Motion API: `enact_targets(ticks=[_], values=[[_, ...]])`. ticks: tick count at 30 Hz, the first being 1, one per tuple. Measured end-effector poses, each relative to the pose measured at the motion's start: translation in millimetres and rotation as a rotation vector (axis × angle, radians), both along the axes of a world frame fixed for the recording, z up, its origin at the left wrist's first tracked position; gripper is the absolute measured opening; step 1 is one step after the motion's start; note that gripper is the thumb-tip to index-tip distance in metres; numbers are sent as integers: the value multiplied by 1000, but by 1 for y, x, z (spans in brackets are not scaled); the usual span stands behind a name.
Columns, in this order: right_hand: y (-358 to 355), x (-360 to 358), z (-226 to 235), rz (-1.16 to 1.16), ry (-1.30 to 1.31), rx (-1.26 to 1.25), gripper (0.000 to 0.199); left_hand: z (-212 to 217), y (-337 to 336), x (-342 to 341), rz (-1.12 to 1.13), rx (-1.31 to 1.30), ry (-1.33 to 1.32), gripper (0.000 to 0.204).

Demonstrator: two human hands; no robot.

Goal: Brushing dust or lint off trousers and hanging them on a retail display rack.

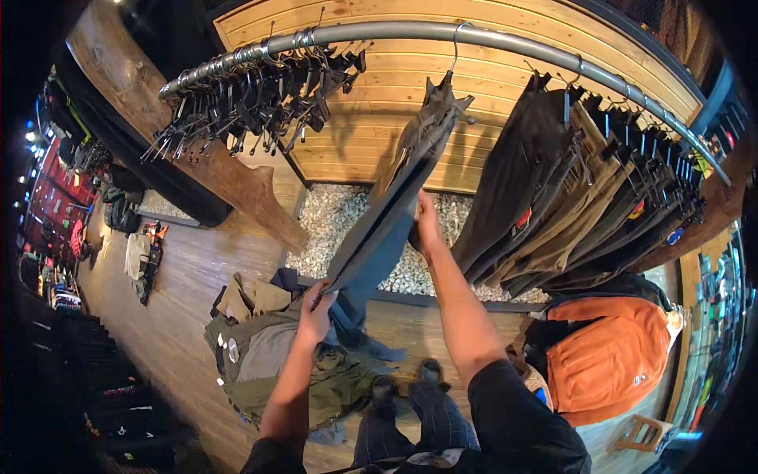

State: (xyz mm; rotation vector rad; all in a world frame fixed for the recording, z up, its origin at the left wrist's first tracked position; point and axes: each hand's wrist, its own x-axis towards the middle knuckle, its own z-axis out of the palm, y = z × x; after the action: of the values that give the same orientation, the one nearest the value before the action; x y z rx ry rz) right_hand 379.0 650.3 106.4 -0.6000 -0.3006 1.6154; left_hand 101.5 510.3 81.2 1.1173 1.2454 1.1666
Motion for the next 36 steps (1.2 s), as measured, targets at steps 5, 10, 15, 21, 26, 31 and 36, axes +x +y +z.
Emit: enact_targets(ticks=[5,10,15,21,26,31,36], values=[[-41,62,-16,-336,-391,-57,44,-3,32,17,-86,74,202,39],[-137,68,48,-437,-901,-30,43,-25,68,59,-180,-98,-89,31],[-197,39,83,-554,-978,35,39,-75,86,82,-177,-56,-190,23],[-169,66,73,-700,-1066,-31,34,-67,17,90,-182,131,29,23],[-148,92,49,-723,-1081,-51,34,-52,-13,84,-285,170,195,30],[-147,75,52,-707,-1056,-104,34,-62,-2,66,1,56,34,44],[-144,95,40,-704,-1250,-209,39,-31,-35,79,-124,85,48,31]])
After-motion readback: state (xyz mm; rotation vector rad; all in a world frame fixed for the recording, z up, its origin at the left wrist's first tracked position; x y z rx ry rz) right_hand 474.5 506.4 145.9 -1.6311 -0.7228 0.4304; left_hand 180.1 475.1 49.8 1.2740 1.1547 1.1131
